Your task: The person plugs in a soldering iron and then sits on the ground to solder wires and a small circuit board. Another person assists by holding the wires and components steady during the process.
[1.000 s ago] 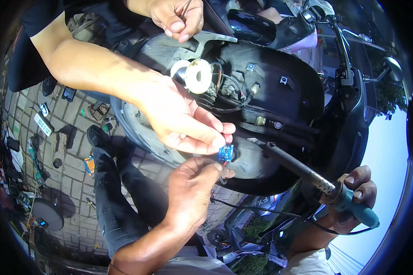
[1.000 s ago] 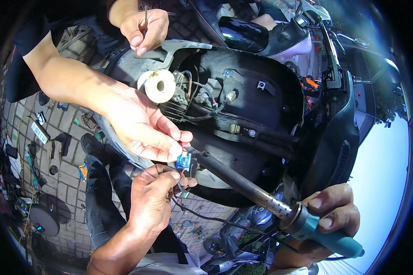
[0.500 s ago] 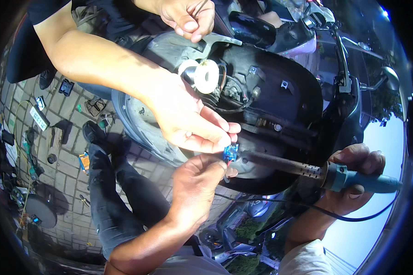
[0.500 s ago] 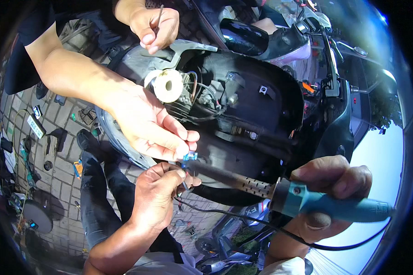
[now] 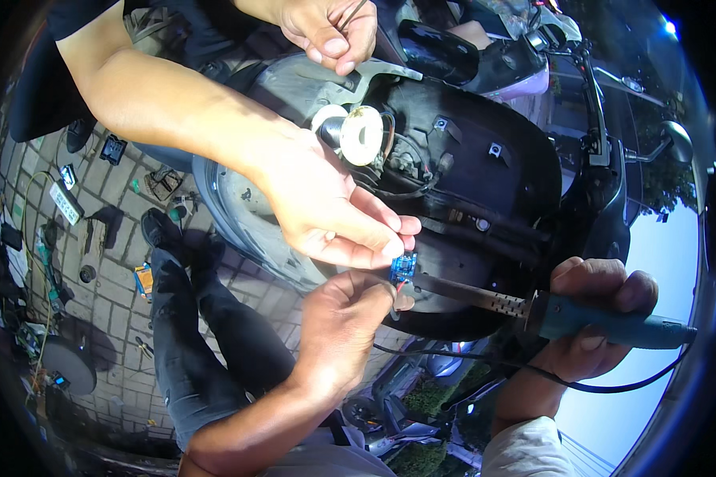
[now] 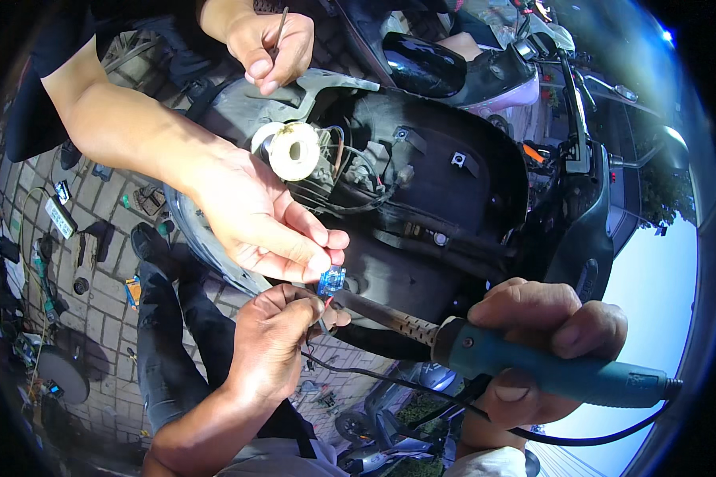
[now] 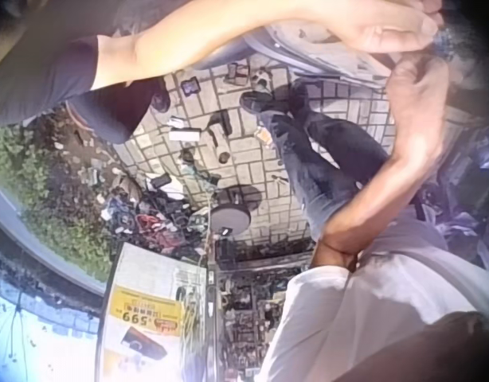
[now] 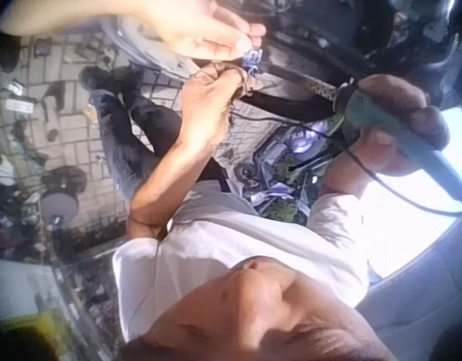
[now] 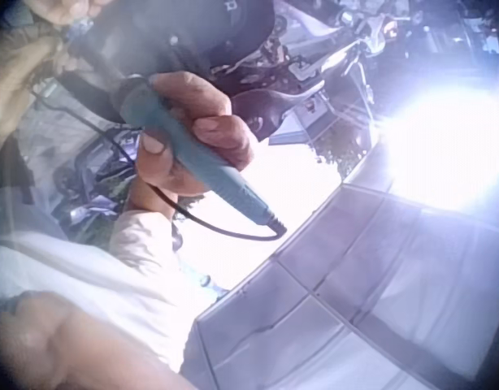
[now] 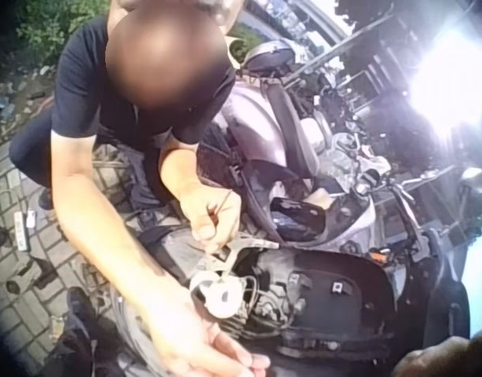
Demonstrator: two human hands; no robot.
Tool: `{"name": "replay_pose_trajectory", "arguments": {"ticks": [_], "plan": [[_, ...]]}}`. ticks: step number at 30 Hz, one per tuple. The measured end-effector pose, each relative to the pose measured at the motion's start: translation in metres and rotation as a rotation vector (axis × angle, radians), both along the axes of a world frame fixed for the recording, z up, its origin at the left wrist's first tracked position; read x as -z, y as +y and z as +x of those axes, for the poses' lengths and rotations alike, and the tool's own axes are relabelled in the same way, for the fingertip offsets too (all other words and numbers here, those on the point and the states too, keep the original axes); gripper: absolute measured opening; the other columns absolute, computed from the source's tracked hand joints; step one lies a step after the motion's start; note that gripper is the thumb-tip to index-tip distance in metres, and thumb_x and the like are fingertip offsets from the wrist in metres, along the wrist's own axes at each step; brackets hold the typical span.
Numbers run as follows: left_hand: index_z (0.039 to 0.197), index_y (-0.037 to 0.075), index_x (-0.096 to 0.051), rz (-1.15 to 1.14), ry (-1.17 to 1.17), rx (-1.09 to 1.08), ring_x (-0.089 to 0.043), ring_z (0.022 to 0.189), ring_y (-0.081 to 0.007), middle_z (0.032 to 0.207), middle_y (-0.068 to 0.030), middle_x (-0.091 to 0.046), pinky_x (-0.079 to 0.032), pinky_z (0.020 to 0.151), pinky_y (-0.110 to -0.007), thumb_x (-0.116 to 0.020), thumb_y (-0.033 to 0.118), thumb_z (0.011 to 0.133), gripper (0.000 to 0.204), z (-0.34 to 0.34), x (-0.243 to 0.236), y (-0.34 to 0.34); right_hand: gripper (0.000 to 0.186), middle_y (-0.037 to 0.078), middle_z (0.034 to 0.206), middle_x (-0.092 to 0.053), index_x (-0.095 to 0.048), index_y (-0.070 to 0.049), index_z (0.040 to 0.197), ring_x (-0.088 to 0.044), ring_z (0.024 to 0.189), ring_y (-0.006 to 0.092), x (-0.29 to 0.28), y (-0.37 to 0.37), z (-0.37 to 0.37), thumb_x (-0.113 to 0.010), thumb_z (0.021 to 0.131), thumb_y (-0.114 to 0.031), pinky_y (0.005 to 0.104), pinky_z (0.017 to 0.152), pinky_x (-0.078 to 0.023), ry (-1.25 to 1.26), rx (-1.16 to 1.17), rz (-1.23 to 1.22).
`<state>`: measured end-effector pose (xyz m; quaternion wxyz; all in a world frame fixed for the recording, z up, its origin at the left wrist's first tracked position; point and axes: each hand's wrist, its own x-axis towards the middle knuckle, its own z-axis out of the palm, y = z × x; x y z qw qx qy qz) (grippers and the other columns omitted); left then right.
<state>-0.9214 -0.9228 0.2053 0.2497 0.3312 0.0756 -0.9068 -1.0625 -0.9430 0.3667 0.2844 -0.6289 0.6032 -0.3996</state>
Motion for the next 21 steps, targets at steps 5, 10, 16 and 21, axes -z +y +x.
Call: {"name": "replay_pose_trajectory", "arguments": {"ticks": [5, 10, 16, 21], "plan": [[0.088, -0.006, -0.056, 0.000, 0.000, 0.000, -0.064, 0.075, -0.0167, 0.085, -0.0118, -0.064, -0.051, 0.073, -0.027, -0.049, -0.001, 0.086, 0.009, 0.000, 0.001, 0.002, 0.045, 0.028, 0.095, -0.062, -0.044, -0.009, 0.097, -0.067, 0.075, 0.0298, 0.002, -0.001, -0.002, -0.079, 0.069, -0.009, 0.0326, 0.068, -0.053, 0.037, -0.048, -0.003], [0.090, -0.008, -0.056, -0.013, -0.008, 0.024, -0.064, 0.076, -0.0165, 0.085, -0.0122, -0.064, -0.051, 0.074, -0.027, -0.049, -0.002, 0.086, 0.010, 0.001, 0.001, 0.000, 0.043, 0.029, 0.093, -0.062, -0.044, -0.009, 0.094, -0.067, 0.072, 0.0276, 0.004, -0.003, 0.004, -0.079, 0.069, -0.010, 0.0308, 0.065, -0.053, 0.013, 0.005, -0.021], [0.091, -0.009, -0.056, -0.010, -0.002, 0.010, -0.064, 0.076, -0.0165, 0.085, -0.0125, -0.064, -0.051, 0.074, -0.027, -0.050, -0.002, 0.086, 0.010, 0.000, 0.000, 0.000, 0.042, 0.029, 0.092, -0.062, -0.044, -0.009, 0.093, -0.067, 0.070, 0.0267, 0.009, -0.004, 0.008, -0.079, 0.070, -0.010, 0.0282, 0.061, -0.052, 0.028, 0.023, -0.058], [0.092, -0.009, -0.056, 0.005, 0.006, 0.011, -0.063, 0.075, -0.0161, 0.085, -0.0126, -0.064, -0.050, 0.073, -0.027, -0.051, -0.001, 0.086, 0.011, 0.000, 0.001, 0.000, 0.041, 0.028, 0.092, -0.063, -0.044, -0.009, 0.092, -0.067, 0.070, 0.0262, 0.008, -0.005, 0.009, -0.079, 0.070, -0.010, 0.0282, 0.061, -0.053, 0.022, 0.029, -0.038]]}}
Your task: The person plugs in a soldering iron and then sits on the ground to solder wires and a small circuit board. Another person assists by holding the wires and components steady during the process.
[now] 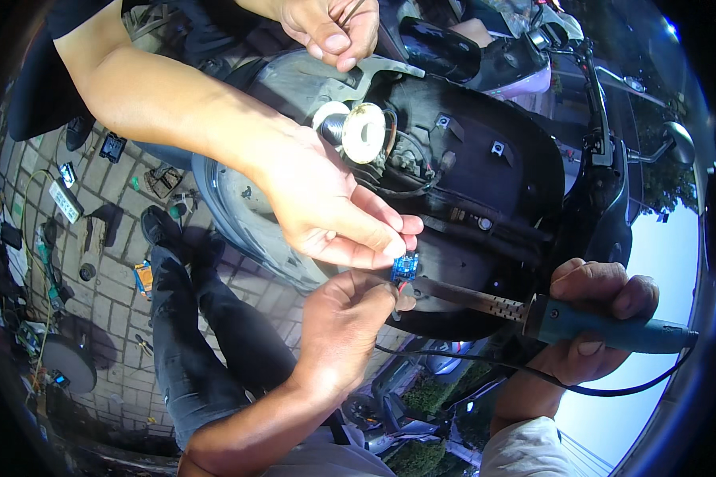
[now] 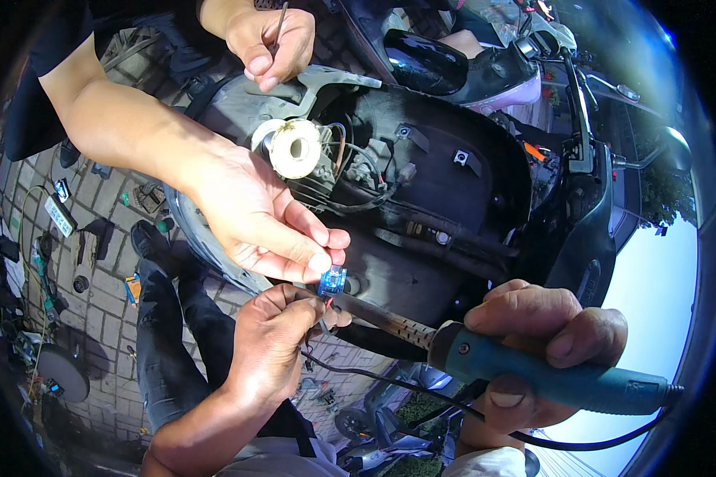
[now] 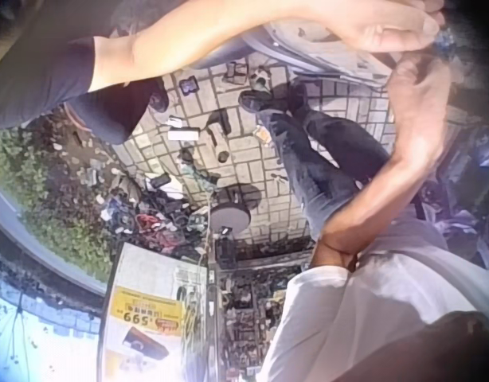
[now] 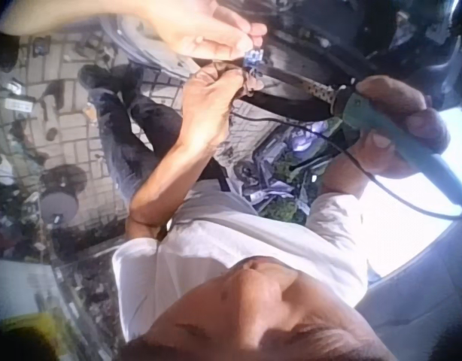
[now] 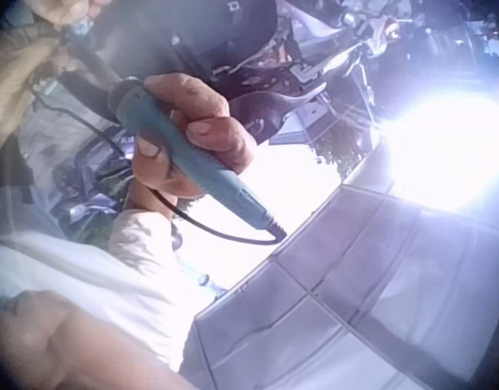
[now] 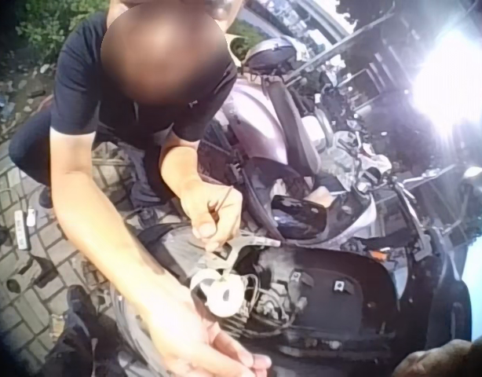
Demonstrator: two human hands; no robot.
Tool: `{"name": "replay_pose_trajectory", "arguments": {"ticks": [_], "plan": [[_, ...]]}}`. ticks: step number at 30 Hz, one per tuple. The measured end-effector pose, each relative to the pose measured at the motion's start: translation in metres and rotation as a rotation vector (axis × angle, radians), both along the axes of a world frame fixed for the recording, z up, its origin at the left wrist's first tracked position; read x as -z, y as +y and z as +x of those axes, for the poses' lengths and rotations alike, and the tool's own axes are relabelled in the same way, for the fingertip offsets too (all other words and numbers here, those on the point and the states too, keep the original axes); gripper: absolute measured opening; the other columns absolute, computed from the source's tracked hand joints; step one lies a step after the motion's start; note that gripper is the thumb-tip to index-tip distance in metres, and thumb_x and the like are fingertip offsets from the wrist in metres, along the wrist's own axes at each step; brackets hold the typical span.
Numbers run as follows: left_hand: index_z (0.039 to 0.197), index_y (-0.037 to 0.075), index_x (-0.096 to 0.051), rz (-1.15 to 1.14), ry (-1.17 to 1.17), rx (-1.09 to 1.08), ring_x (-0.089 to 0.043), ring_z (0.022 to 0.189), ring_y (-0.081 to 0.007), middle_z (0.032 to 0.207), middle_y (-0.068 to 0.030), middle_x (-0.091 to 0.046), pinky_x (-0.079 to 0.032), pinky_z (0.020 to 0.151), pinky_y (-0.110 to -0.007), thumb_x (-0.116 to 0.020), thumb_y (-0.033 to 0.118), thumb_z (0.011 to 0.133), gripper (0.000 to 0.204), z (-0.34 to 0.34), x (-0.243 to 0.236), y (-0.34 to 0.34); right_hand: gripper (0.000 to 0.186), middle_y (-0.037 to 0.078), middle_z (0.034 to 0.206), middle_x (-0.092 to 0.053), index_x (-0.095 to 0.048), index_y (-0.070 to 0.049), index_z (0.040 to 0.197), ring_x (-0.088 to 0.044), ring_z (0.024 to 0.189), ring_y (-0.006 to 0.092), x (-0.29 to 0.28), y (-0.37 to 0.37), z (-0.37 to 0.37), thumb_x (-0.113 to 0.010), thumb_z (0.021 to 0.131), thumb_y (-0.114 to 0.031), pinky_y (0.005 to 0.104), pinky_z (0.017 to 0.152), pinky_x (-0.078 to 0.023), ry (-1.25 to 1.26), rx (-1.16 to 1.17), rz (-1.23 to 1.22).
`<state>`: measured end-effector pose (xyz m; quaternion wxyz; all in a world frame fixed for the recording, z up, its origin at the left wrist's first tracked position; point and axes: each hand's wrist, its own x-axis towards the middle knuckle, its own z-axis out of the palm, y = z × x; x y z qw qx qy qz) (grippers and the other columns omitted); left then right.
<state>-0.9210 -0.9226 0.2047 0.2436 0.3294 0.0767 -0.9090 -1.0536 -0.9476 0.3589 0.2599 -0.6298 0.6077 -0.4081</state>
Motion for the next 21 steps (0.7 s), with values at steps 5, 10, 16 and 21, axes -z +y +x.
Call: {"name": "replay_pose_trajectory", "arguments": {"ticks": [5, 10, 16, 21], "plan": [[0.090, -0.008, -0.056, 0.003, -0.001, -0.009, -0.063, 0.074, -0.0158, 0.083, -0.0123, -0.064, -0.050, 0.073, -0.027, -0.051, -0.001, 0.086, 0.010, -0.0001, -0.0014, -0.0013, 0.041, 0.029, 0.093, -0.062, -0.044, -0.009, 0.091, -0.066, 0.071, 0.0261, -0.0011, 0.0002, -0.0003, -0.079, 0.070, -0.008, 0.0282, 0.062, -0.053, 0.015, -0.001, 0.006], [0.088, -0.008, -0.056, -0.007, 0.003, -0.009, -0.063, 0.073, -0.0156, 0.082, -0.0123, -0.064, -0.049, 0.073, -0.027, -0.051, -0.001, 0.086, 0.009, 0.0000, -0.0002, -0.0006, 0.041, 0.028, 0.092, -0.062, -0.044, -0.009, 0.091, -0.066, 0.072, 0.0259, -0.0009, 0.0007, 0.0007, -0.079, 0.070, -0.009, 0.0282, 0.062, -0.053, 0.020, 0.002, 0.012], [0.087, -0.008, -0.056, -0.006, -0.007, 0.010, -0.063, 0.074, -0.0160, 0.082, -0.0126, -0.064, -0.049, 0.073, -0.027, -0.050, -0.001, 0.085, 0.009, 0.0001, 0.0009, 0.0002, 0.042, 0.028, 0.091, -0.062, -0.044, -0.009, 0.091, -0.066, 0.072, 0.0259, 0.0005, 0.0005, 0.0019, -0.079, 0.069, -0.009, 0.0282, 0.061, -0.053, 0.040, 0.000, -0.003], [0.087, -0.008, -0.055, 0.007, 0.000, -0.006, -0.063, 0.074, -0.0166, 0.082, -0.0120, -0.063, -0.049, 0.073, -0.028, -0.050, -0.001, 0.085, 0.010, 0.0007, -0.0013, -0.0017, 0.041, 0.028, 0.091, -0.062, -0.045, -0.009, 0.091, -0.066, 0.071, 0.0261, 0.0005, 0.0000, 0.0016, -0.079, 0.069, -0.009, 0.0284, 0.061, -0.053, 0.017, 0.001, -0.005]]}}
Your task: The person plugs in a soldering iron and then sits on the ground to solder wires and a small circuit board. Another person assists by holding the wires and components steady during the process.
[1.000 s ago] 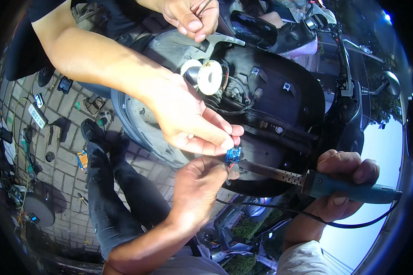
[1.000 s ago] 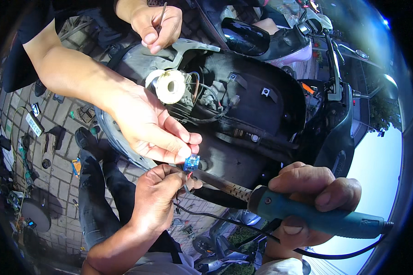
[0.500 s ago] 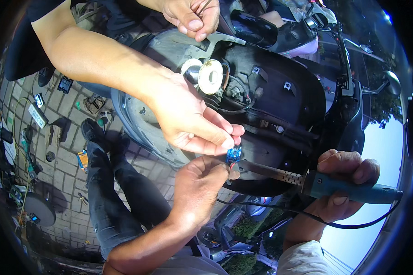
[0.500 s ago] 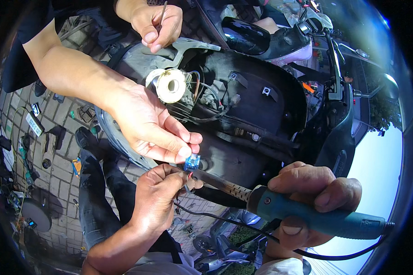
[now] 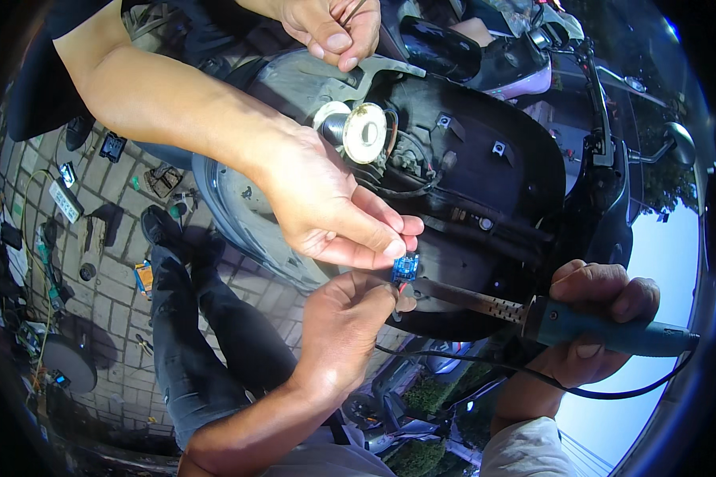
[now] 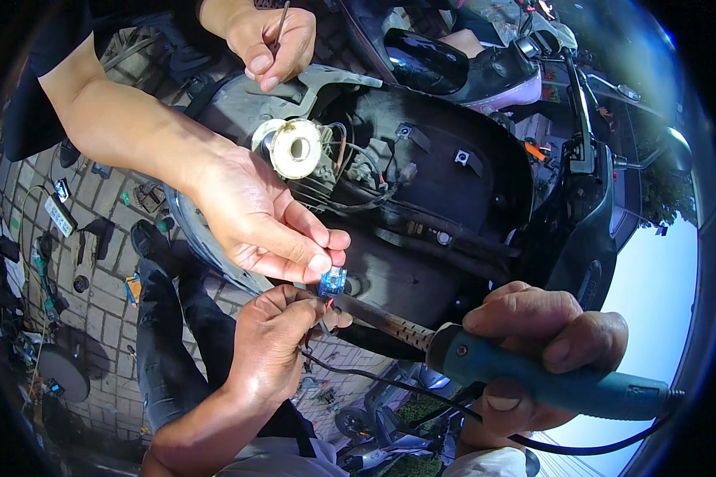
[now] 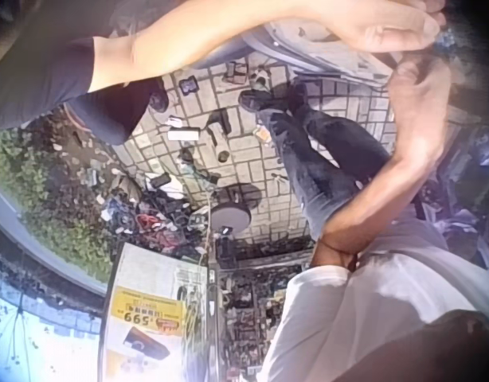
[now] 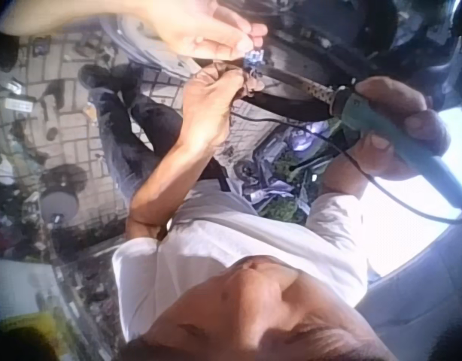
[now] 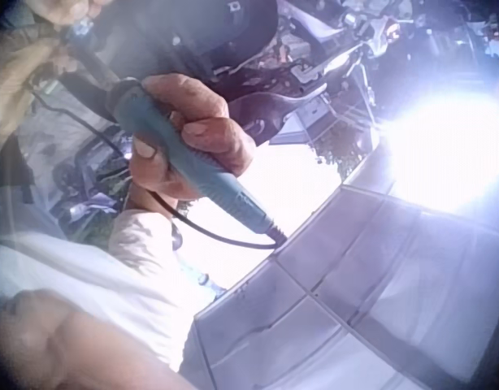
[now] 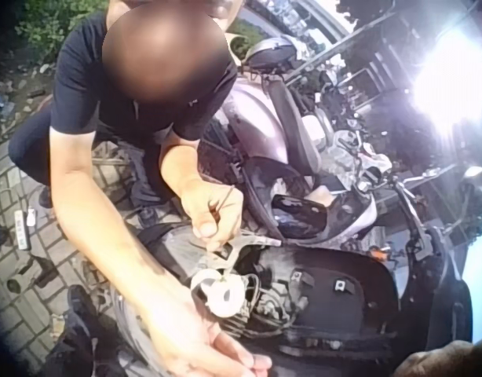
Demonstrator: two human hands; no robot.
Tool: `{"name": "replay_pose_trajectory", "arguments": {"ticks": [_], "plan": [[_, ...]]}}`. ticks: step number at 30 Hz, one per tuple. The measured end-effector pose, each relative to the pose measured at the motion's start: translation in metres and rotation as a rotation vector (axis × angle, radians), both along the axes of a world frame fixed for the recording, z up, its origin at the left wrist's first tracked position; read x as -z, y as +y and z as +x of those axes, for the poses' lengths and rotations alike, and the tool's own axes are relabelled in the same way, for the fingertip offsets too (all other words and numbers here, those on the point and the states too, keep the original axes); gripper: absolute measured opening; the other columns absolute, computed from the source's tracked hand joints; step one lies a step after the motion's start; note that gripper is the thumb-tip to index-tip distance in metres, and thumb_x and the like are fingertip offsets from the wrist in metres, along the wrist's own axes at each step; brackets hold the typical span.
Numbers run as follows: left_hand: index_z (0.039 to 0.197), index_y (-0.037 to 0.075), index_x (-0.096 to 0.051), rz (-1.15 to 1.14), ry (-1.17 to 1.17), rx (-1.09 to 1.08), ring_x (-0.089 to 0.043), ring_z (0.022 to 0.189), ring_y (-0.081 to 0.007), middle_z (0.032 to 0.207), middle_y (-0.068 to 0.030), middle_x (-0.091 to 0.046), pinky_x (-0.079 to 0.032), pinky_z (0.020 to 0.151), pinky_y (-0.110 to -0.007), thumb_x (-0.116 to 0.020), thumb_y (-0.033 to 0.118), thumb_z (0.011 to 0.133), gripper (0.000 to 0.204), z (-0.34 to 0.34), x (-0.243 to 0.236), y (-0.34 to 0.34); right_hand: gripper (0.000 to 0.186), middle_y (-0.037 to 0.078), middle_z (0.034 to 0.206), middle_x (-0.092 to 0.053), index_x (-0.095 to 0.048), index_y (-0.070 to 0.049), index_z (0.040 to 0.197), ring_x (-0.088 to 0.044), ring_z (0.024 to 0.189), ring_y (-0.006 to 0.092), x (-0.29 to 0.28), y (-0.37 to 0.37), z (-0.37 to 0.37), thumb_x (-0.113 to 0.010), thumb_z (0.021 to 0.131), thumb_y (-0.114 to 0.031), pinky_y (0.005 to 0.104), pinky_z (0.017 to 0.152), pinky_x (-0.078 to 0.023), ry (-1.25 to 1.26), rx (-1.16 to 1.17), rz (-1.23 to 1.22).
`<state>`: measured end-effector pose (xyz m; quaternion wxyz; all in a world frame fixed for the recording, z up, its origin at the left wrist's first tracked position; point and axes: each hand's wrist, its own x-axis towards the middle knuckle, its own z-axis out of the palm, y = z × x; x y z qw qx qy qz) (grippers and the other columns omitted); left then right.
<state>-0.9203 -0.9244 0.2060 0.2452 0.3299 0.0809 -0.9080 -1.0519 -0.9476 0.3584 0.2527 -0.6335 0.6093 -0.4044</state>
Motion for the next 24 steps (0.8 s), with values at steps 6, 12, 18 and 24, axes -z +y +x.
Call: {"name": "replay_pose_trajectory", "arguments": {"ticks": [6, 12, 18, 24], "plan": [[0.087, -0.008, -0.055, 0.005, 0.014, -0.011, -0.063, 0.075, -0.0169, 0.082, -0.0117, -0.062, -0.049, 0.073, -0.027, -0.050, 0.000, 0.085, 0.010, -0.0003, -0.0003, -0.0010, 0.040, 0.028, 0.091, -0.063, -0.046, -0.009, 0.090, -0.067, 0.072, 0.0265, -0.0006, -0.0012, -0.0001, -0.079, 0.069, -0.008, 0.0282, 0.061, -0.053, -0.010, -0.009, 0.008], [0.089, -0.008, -0.055, 0.034, 0.030, -0.023, -0.063, 0.075, -0.0170, 0.084, -0.0121, -0.062, -0.049, 0.073, -0.028, -0.049, 0.000, 0.086, 0.010, -0.0008, -0.0011, -0.0018, 0.040, 0.028, 0.091, -0.063, -0.046, -0.009, 0.091, -0.067, 0.072, 0.0264, 0.0006, -0.0002, 0.0002, -0.079, 0.069, -0.008, 0.0284, 0.062, -0.054, -0.002, -0.004, -0.003], [0.089, -0.008, -0.055, 0.042, 0.041, -0.042, -0.062, 0.076, -0.0167, 0.085, -0.0122, -0.062, -0.050, 0.076, -0.030, -0.048, 0.000, 0.086, 0.011, -0.0011, -0.0007, -0.0020, 0.040, 0.028, 0.092, -0.062, -0.046, -0.009, 0.090, -0.067, 0.074, 0.0269, 0.0002, -0.0022, -0.0001, -0.079, 0.069, -0.008, 0.0285, 0.063, -0.054, -0.029, -0.028, 0.021], [0.089, -0.008, -0.055, 0.045, 0.047, -0.045, -0.062, 0.076, -0.0163, 0.085, -0.0121, -0.062, -0.050, 0.076, -0.030, -0.047, 0.000, 0.086, 0.012, -0.0012, -0.0009, 0.0001, 0.039, 0.028, 0.093, -0.062, -0.046, -0.008, 0.090, -0.067, 0.076, 0.0279, -0.0018, -0.0002, -0.0028, -0.079, 0.069, -0.006, 0.0291, 0.064, -0.054, -0.020, -0.046, 0.025]]}}
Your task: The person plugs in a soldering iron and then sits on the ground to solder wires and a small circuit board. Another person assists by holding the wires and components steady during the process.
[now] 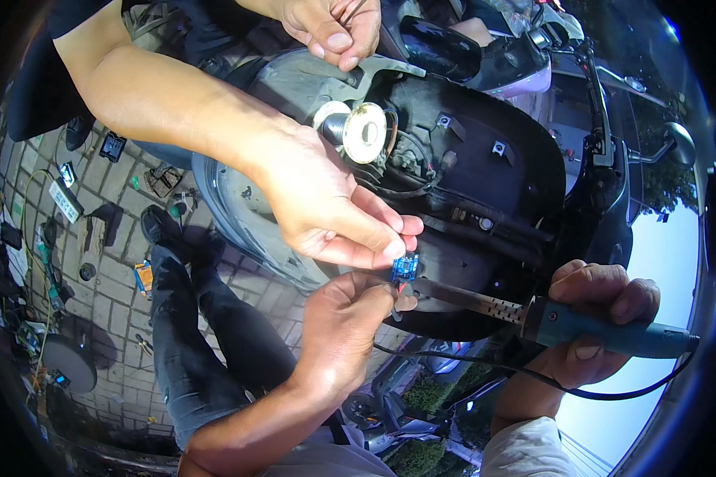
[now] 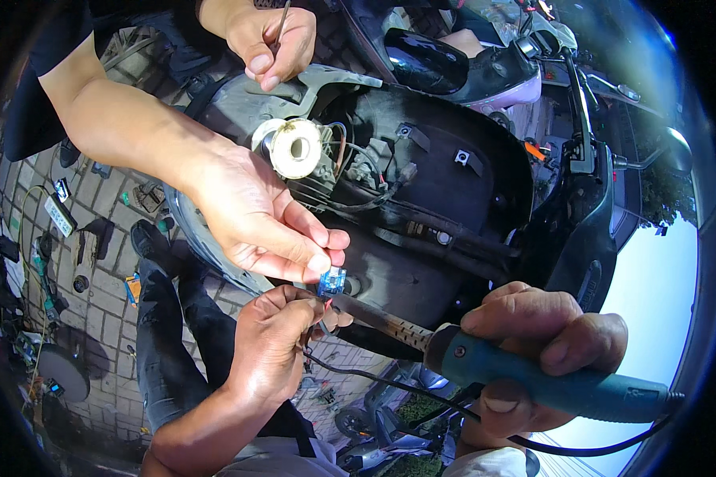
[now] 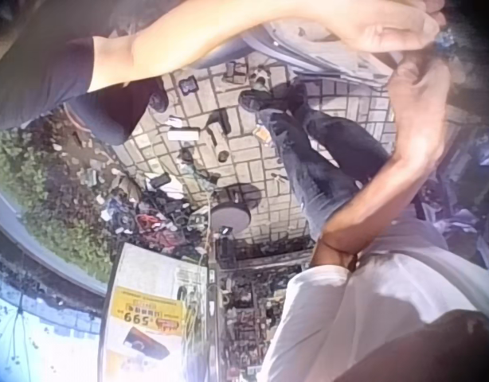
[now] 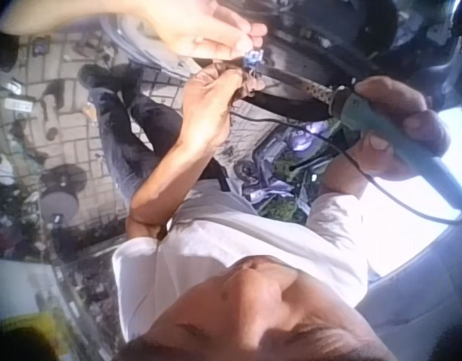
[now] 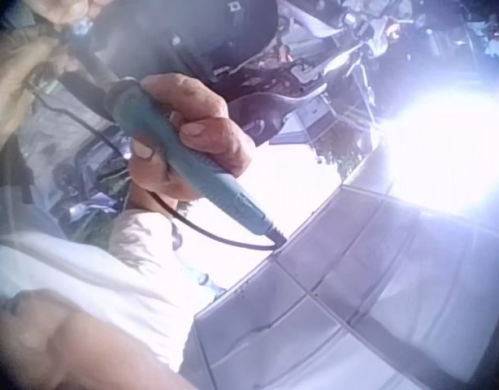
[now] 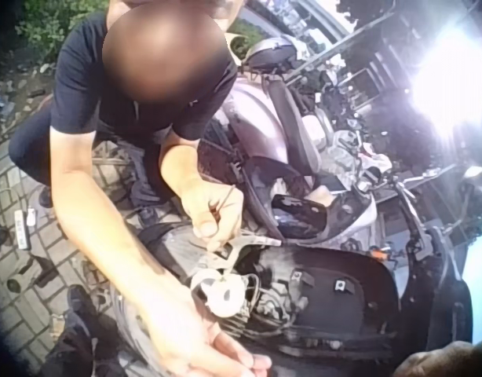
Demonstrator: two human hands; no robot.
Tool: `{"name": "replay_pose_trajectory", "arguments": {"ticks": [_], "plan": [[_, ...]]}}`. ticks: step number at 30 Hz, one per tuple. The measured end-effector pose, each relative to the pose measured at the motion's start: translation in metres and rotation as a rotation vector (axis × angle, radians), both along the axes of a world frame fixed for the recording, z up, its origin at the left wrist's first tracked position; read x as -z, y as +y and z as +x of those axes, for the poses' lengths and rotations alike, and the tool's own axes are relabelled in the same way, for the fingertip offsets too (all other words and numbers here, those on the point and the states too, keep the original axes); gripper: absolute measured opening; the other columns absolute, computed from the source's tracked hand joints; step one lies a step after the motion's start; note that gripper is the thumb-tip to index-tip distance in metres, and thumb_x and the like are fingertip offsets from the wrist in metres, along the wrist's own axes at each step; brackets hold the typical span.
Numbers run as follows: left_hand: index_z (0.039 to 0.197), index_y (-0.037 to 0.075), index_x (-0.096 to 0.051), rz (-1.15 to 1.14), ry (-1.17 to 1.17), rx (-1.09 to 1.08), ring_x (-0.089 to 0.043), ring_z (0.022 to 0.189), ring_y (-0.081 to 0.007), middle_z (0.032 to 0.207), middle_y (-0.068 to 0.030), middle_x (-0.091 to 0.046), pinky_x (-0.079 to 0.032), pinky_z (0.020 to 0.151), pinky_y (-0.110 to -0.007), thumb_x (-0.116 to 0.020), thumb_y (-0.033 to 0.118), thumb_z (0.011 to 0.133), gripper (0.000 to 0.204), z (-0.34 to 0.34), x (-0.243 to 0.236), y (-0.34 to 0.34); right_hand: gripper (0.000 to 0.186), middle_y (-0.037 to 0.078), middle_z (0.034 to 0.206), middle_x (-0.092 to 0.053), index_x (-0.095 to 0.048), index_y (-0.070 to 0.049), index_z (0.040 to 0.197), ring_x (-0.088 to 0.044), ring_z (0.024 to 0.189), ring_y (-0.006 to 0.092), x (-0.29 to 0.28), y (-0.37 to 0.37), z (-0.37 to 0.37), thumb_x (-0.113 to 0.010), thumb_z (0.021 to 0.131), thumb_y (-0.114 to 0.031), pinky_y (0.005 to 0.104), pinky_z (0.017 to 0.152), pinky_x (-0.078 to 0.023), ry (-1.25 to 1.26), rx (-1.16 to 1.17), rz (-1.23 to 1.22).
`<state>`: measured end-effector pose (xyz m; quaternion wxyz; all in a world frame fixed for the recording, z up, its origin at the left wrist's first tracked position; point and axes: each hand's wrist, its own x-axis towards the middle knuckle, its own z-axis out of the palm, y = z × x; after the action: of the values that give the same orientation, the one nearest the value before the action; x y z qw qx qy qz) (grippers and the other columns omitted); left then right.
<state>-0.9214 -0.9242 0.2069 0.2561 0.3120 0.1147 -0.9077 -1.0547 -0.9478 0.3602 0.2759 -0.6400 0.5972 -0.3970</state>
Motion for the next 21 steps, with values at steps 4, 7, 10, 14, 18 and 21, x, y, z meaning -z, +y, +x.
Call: {"name": "replay_pose_trajectory", "arguments": {"ticks": [4, 7, 10, 14, 18, 21], "plan": [[0.089, -0.007, -0.055, -0.013, -0.012, 0.011, -0.062, 0.076, -0.0163, 0.085, -0.0117, -0.062, -0.049, 0.076, -0.030, -0.047, 0.001, 0.087, 0.012, 0.0002, -0.0001, -0.0006, 0.038, 0.028, 0.093, -0.063, -0.048, -0.008, 0.091, -0.067, 0.076, 0.0285, 0.0007, -0.0009, 0.0004, -0.079, 0.069, -0.006, 0.0294, 0.065, -0.054, -0.024, -0.003, 0.004], [0.089, -0.007, -0.055, 0.008, 0.000, 0.001, -0.062, 0.076, -0.0162, 0.084, -0.0115, -0.062, -0.049, 0.076, -0.030, -0.047, 0.001, 0.087, 0.012, 0.0000, -0.0007, -0.0009, 0.038, 0.028, 0.094, -0.063, -0.048, -0.007, 0.090, -0.067, 0.077, 0.0282, 0.0005, 0.0002, 0.0015, -0.079, 0.069, -0.006, 0.0296, 0.066, -0.054, 0.004, 0.013, -0.006], [0.089, -0.007, -0.055, 0.011, 0.004, -0.011, -0.062, 0.076, -0.0165, 0.085, -0.0114, -0.062, -0.049, 0.076, -0.030, -0.047, 0.002, 0.087, 0.012, -0.0001, -0.0019, -0.0016, 0.037, 0.027, 0.093, -0.063, -0.047, -0.008, 0.090, -0.067, 0.077, 0.0278, 0.0001, 0.0003, 0.0025, -0.078, 0.069, -0.006, 0.0296, 0.067, -0.054, 0.014, 0.021, -0.003], [0.090, -0.007, -0.055, -0.003, 0.004, -0.009, -0.062, 0.076, -0.0166, 0.087, -0.0109, -0.061, -0.049, 0.076, -0.031, -0.047, 0.002, 0.087, 0.013, 0.0015, -0.0022, -0.0014, 0.038, 0.027, 0.092, -0.063, -0.046, -0.008, 0.090, -0.067, 0.077, 0.0277, 0.0006, -0.0005, 0.0028, -0.078, 0.070, -0.006, 0.0292, 0.067, -0.053, 0.011, 0.012, 0.000], [0.091, -0.007, -0.055, 0.007, 0.000, 0.010, -0.062, 0.077, -0.0167, 0.088, -0.0106, -0.061, -0.049, 0.076, -0.030, -0.047, 0.002, 0.087, 0.013, 0.0008, -0.0019, -0.0016, 0.039, 0.026, 0.090, -0.063, -0.046, -0.008, 0.090, -0.067, 0.077, 0.0278, 0.0007, 0.0005, 0.0028, -0.079, 0.070, -0.006, 0.0298, 0.069, -0.053, 0.034, 0.033, 0.000], [0.092, -0.008, -0.055, -0.002, -0.007, 0.039, -0.062, 0.077, -0.0166, 0.088, -0.0105, -0.061, -0.048, 0.075, -0.029, -0.048, 0.002, 0.087, 0.013, 0.0014, -0.0005, -0.0015, 0.039, 0.026, 0.091, -0.063, -0.046, -0.008, 0.090, -0.068, 0.077, 0.0282, 0.0003, 0.0009, 0.0035, -0.079, 0.069, -0.007, 0.0305, 0.070, -0.053, 0.030, 0.040, 0.005]]}}
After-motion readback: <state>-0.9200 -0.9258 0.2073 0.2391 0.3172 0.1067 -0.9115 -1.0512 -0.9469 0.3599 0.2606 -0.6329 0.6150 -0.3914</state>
